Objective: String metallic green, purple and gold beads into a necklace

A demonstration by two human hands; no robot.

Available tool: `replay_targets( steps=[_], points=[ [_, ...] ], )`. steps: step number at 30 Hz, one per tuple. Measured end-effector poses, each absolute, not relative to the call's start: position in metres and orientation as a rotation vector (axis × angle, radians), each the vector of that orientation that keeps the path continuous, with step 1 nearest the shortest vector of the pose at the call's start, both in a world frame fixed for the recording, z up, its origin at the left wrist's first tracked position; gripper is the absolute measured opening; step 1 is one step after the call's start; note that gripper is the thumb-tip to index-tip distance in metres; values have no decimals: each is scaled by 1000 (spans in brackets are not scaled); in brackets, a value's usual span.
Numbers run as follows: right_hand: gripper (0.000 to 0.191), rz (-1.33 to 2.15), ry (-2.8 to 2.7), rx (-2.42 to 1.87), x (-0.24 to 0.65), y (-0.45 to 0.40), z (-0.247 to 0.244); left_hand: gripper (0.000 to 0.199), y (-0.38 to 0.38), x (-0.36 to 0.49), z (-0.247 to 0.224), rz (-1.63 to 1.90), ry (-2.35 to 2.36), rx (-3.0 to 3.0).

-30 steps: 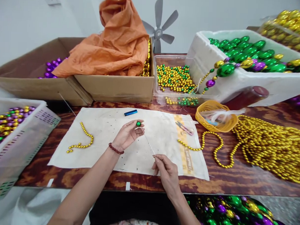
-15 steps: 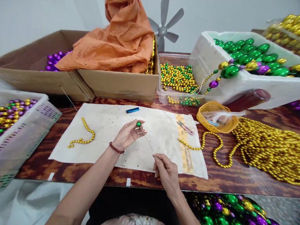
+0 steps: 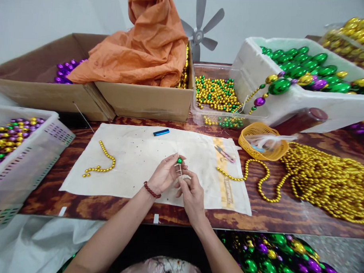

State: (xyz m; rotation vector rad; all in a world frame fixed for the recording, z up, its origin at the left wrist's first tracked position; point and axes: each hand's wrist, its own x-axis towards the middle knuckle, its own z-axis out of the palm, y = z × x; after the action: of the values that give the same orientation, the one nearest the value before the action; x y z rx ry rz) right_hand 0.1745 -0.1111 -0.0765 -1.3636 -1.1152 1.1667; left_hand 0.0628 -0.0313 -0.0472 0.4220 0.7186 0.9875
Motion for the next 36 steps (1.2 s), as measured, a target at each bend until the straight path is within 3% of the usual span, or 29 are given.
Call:
replay_targets(
  steps=[4, 6, 11, 15, 21, 28, 32, 36],
  points=[
    [30, 1137, -1109, -1374, 187, -106, -71, 32, -41, 74, -42, 1114, 787, 420],
    [31, 1049, -1030, -1433, 201, -102, -68, 33, -42, 74, -38, 1006, 831, 584],
    [31, 1235, -831, -1275, 220, -85, -59, 32, -47, 63, -34, 716, 871, 1153],
    [33, 1250, -575, -1094, 212, -82, -51, 27, -52, 51, -31, 626, 889, 1273],
    [33, 1409, -709, -1073, 189, -85, -46, 29, -53, 30, -28, 638, 903, 1353],
    [38, 1204, -788, -1093, 218, -63, -11, 26, -19, -64, -4, 543, 915, 1831],
    [33, 1116, -768, -1133, 245, -60, 3, 20, 3, -132, 23, 662, 1143, 2015],
    [27, 998, -859, -1239, 273, -71, -1, 17, 8, -172, 47, 533, 1310, 2073]
  ],
)
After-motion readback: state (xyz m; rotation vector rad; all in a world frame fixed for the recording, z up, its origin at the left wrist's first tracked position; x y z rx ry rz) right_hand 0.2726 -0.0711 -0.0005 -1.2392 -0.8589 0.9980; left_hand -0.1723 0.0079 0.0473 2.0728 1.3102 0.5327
